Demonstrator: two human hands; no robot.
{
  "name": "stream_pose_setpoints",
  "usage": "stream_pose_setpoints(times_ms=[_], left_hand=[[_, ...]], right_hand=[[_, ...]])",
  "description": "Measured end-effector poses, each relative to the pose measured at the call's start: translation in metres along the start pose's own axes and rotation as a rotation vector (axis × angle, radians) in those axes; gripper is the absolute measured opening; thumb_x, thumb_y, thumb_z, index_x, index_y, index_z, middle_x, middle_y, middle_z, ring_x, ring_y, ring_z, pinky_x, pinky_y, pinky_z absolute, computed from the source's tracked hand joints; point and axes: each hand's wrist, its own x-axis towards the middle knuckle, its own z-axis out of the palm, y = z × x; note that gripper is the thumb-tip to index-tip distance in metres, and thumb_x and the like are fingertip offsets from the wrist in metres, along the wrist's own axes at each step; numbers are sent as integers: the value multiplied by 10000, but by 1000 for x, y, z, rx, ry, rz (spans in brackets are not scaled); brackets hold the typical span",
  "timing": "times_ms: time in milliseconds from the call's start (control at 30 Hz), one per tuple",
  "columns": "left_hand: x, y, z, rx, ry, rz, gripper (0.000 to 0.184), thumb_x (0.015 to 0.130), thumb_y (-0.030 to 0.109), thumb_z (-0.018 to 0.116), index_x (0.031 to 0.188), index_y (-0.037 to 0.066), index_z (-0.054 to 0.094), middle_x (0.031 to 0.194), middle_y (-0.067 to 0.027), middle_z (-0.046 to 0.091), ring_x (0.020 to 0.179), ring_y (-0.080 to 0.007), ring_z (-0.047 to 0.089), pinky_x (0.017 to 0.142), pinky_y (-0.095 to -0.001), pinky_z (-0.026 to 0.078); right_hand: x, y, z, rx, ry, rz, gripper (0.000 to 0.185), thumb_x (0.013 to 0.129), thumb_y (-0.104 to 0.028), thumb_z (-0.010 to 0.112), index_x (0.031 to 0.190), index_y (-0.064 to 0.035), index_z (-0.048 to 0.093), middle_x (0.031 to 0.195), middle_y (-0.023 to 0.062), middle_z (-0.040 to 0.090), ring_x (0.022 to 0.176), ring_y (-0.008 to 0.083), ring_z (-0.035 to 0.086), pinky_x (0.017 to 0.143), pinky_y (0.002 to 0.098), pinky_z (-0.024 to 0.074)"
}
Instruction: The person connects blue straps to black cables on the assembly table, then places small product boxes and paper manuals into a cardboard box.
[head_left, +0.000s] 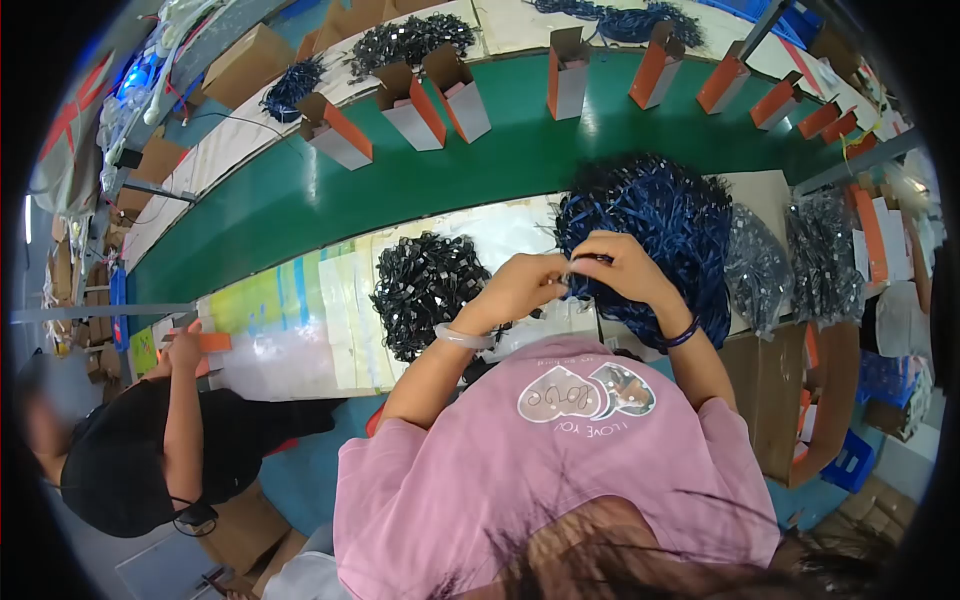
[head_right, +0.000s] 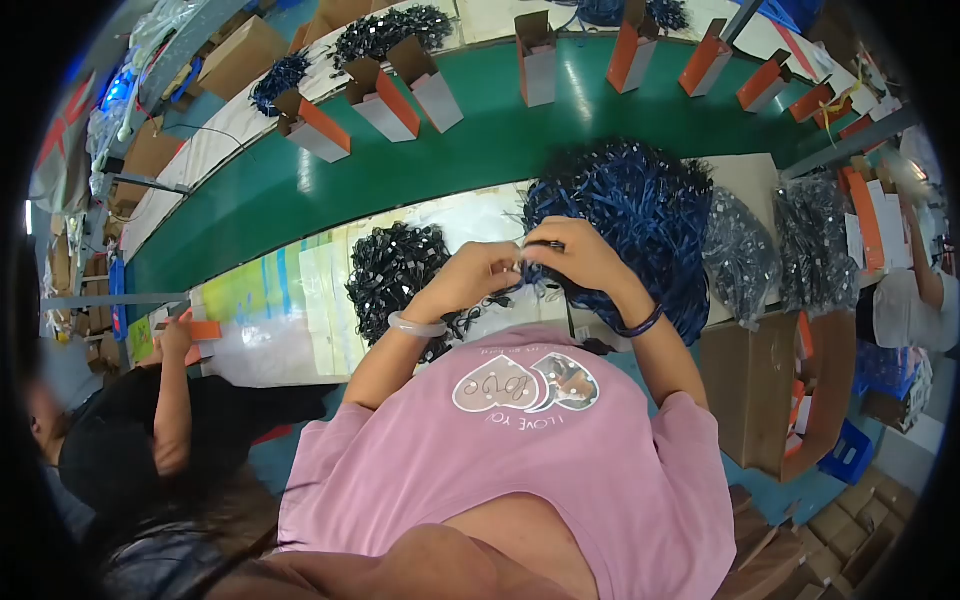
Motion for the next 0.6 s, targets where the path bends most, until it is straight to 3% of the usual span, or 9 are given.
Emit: stream_pose_setpoints(times_ms=[33,67,100,167,200,267,300,400,600], left_hand=[[2,-9,3,-362,20,-107,168,822,42,638,979,38,578,710,-65,596,599,-187,586,557,-295,480],[6,-13,3,-723,39,-209,148,842,30,627,980,27,572,697,-41,589,574,-130,573,524,-258,471],[8,-16,4,-922,122,-169,96,868,18,608,948,19,555,721,-22,591,561,-81,555,485,-223,453],[20,-23,12,-975,373,-151,75,873,17,600,920,34,543,716,-23,592,559,-76,556,485,-221,458],[25,-28,16,-778,482,-210,94,844,9,615,888,41,538,739,-39,592,640,-146,591,539,-282,481],[29,-25,18,357,772,62,136,777,46,633,881,48,545,759,-62,579,771,-247,589,634,-359,484],[28,-33,17,562,633,119,197,715,117,621,891,53,560,853,-86,567,879,-308,550,705,-409,464],[25,-41,24,634,585,422,312,719,123,590,1023,52,591,1066,-97,537,965,-278,546,738,-381,474],[21,-52,23,449,612,134,481,759,-15,557,1232,70,533,1253,-208,496,1094,-378,519,894,-423,461]], right_hand=[[-1,22,11,186,159,-49,214,873,-160,647,1047,-35,642,718,-1,571,586,111,502,511,261,387],[-5,7,8,531,148,400,199,907,-124,602,1090,-57,645,746,-46,546,593,39,436,487,205,326],[-5,15,19,695,203,386,219,926,-116,571,1133,-70,627,765,-42,520,572,26,392,478,170,275],[-5,25,40,1054,191,419,249,945,-59,505,1192,-70,533,832,7,549,586,60,406,492,191,299],[-2,25,42,1178,76,378,218,953,-88,489,1170,-78,511,939,18,559,683,88,458,541,216,354],[10,13,44,1452,111,440,207,963,-124,476,1160,-68,506,1012,21,553,790,114,496,620,251,401],[13,28,45,1560,71,399,208,974,-162,463,1141,-54,523,1016,32,558,829,130,517,681,278,421],[24,51,43,1282,135,526,238,977,-174,466,1168,-64,554,968,2,552,816,102,507,700,271,416],[89,52,-21,492,85,434,291,925,-111,547,1206,-40,579,927,-3,596,748,61,523,617,190,411]])
